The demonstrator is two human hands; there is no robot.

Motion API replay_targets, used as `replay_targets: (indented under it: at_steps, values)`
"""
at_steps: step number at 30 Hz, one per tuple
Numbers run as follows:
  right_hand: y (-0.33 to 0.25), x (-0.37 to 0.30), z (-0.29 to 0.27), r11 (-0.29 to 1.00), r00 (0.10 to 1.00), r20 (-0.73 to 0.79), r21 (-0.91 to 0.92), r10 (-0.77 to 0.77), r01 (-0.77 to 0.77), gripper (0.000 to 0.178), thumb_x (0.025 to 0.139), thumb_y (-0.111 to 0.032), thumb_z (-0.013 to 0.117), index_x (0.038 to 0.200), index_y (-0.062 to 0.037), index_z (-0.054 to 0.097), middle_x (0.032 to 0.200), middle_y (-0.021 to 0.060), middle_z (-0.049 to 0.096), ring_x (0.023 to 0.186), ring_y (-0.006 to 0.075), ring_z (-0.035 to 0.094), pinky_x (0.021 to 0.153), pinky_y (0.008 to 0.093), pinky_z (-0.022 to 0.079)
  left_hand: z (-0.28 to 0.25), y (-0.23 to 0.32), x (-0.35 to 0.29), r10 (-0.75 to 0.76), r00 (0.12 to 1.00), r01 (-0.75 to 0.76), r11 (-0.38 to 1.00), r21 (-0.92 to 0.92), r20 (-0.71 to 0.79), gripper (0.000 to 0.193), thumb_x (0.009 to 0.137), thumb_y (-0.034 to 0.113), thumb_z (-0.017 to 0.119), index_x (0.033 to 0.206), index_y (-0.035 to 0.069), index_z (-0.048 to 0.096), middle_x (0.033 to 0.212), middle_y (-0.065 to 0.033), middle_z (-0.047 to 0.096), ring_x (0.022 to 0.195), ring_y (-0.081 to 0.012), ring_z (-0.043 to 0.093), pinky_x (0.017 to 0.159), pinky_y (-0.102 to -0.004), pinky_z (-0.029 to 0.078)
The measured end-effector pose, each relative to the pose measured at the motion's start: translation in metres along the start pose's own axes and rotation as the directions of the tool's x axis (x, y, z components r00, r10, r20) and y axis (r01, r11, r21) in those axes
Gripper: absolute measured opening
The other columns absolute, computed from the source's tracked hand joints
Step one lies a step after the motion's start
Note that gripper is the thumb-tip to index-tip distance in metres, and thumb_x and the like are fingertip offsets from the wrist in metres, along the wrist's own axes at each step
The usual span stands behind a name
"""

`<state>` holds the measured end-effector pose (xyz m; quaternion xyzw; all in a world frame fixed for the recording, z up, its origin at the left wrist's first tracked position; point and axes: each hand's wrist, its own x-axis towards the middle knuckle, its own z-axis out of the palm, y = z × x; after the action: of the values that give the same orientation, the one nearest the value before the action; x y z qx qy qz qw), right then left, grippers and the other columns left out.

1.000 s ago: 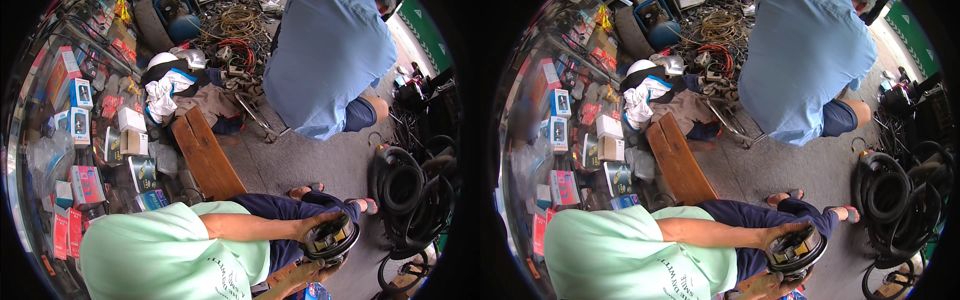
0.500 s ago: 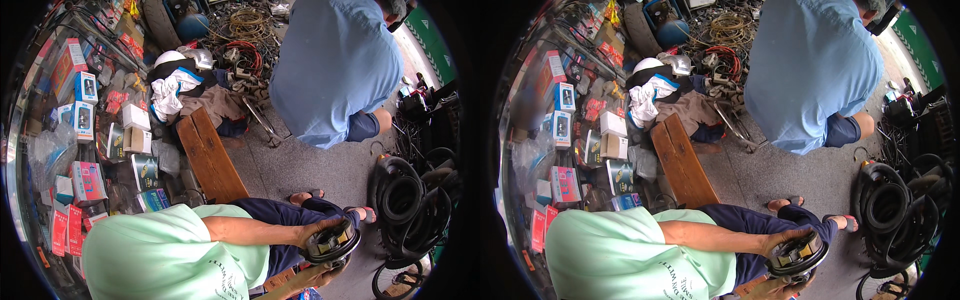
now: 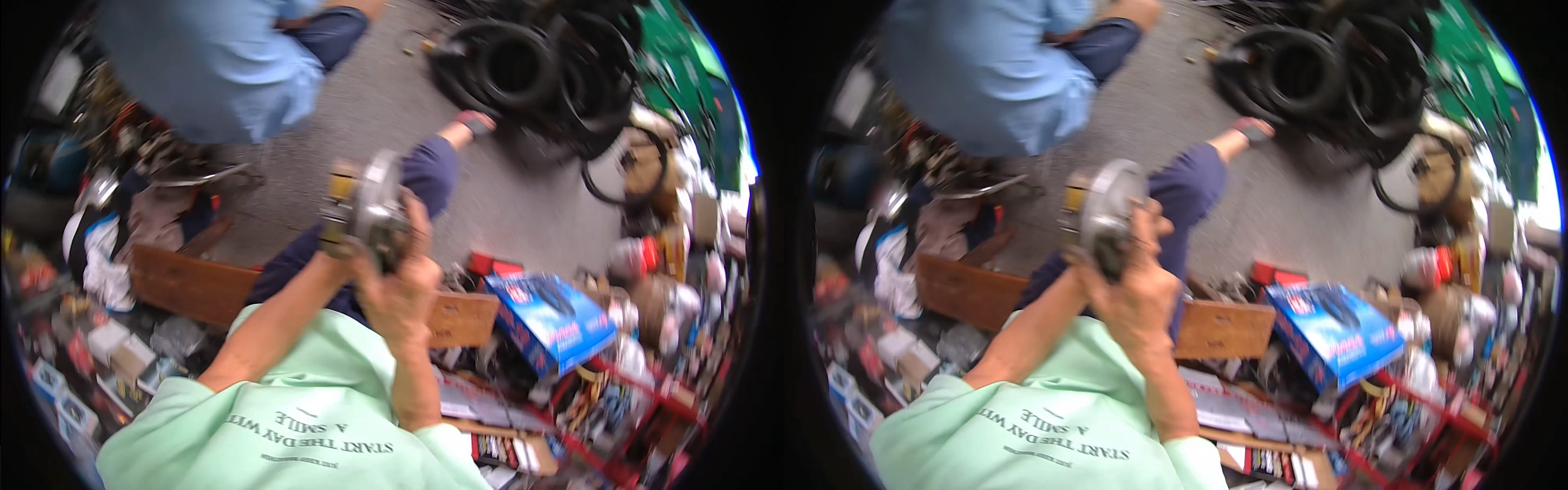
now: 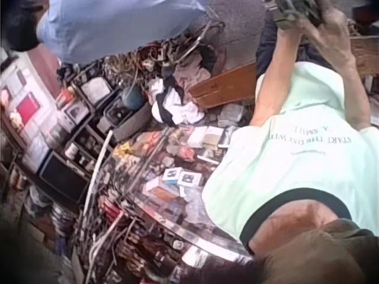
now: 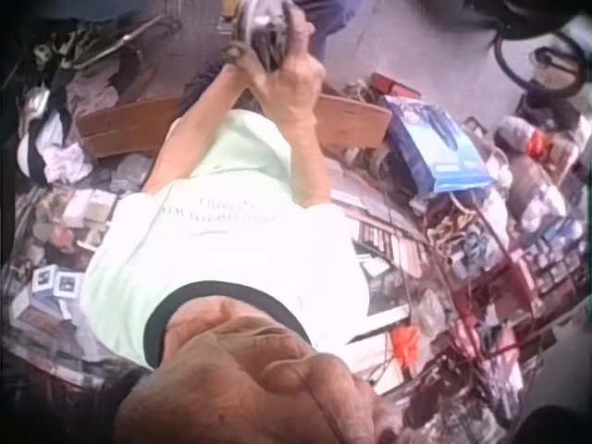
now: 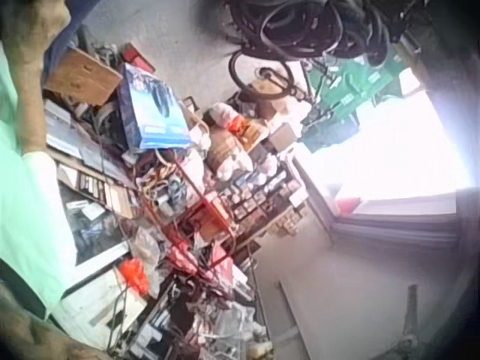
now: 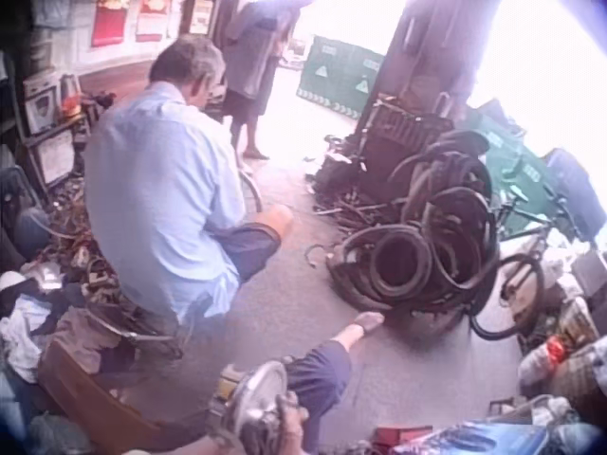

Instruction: The person sits on the floor and holds a circular mechanical part, rotating it with both hands to view different sides. The person continues to turn and inspect the part throughout the clip without using any tools.

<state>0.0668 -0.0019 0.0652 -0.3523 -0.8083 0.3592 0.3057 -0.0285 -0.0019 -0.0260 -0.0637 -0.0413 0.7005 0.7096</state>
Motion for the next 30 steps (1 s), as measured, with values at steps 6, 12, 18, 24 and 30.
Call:
replay_targets:
  at_steps: [6,12,18,24,30]
  values:
    - [-0.006,0.004,-0.009,0.998,0.997,-0.076,-0.059,0.011,-0.016,0.087,0.076,-0.042,0.080,0.141,-0.0010,0.039,0.079,0.0140,0.068,0.067,0.0287,0.071,0.057,0.0348,0.056,0.005,-0.006,0.009,-0.071,0.997,0.072,0.996,0.056,-0.019,0.036,0.090,0.037,0.064,0.109,0.008,0.051,0.099,-0.0045,0.056,0.084,-0.0174,0.061,0.074,-0.0322,0.051]
    - [0.000,-0.001,-0.017,0.996,0.996,-0.071,-0.060,0.055,-0.060,0.085,0.079,-0.046,0.075,0.138,0.0048,0.041,0.078,0.0180,0.066,0.066,0.0321,0.066,0.056,0.0395,0.053,0.010,-0.017,0.006,-0.092,0.996,0.091,0.993,0.079,0.015,0.038,0.090,0.029,0.066,0.109,0.003,0.045,0.097,-0.0065,0.050,0.081,-0.0181,0.059,0.068,-0.0311,0.049]
    - [-0.004,-0.005,-0.027,0.987,0.987,-0.025,0.014,0.158,-0.158,0.080,0.082,-0.041,0.073,0.136,0.0077,0.040,0.075,0.0211,0.065,0.065,0.0343,0.066,0.056,0.0413,0.054,0.017,-0.055,-0.012,0.155,0.987,-0.153,0.987,0.052,-0.033,0.046,0.089,0.047,0.058,0.112,0.011,0.041,0.108,-0.0117,0.054,0.072,-0.0173,0.046,0.067,-0.0337,0.040]
    - [-0.018,-0.015,-0.045,0.952,0.954,0.030,0.062,0.298,-0.299,0.072,0.087,-0.036,0.068,0.129,0.0151,0.040,0.064,0.0219,0.061,0.055,0.0372,0.065,0.050,0.0432,0.052,0.007,-0.010,0.004,-0.194,0.973,0.163,0.961,0.226,0.123,0.044,0.092,0.025,0.066,0.116,-0.001,0.039,0.112,-0.0161,0.049,0.087,-0.0213,0.059,0.078,-0.0329,0.052]
    - [-0.019,-0.020,-0.033,0.974,0.974,-0.079,0.106,0.210,-0.201,0.073,0.086,-0.041,0.067,0.128,0.0134,0.042,0.064,0.0218,0.061,0.054,0.0366,0.064,0.049,0.0429,0.050,0.001,-0.010,0.013,-0.161,0.972,0.101,0.944,0.315,0.172,0.051,0.080,0.031,0.074,0.106,0.002,0.041,0.087,-0.0068,0.044,0.056,-0.0137,0.046,0.056,-0.0258,0.039]
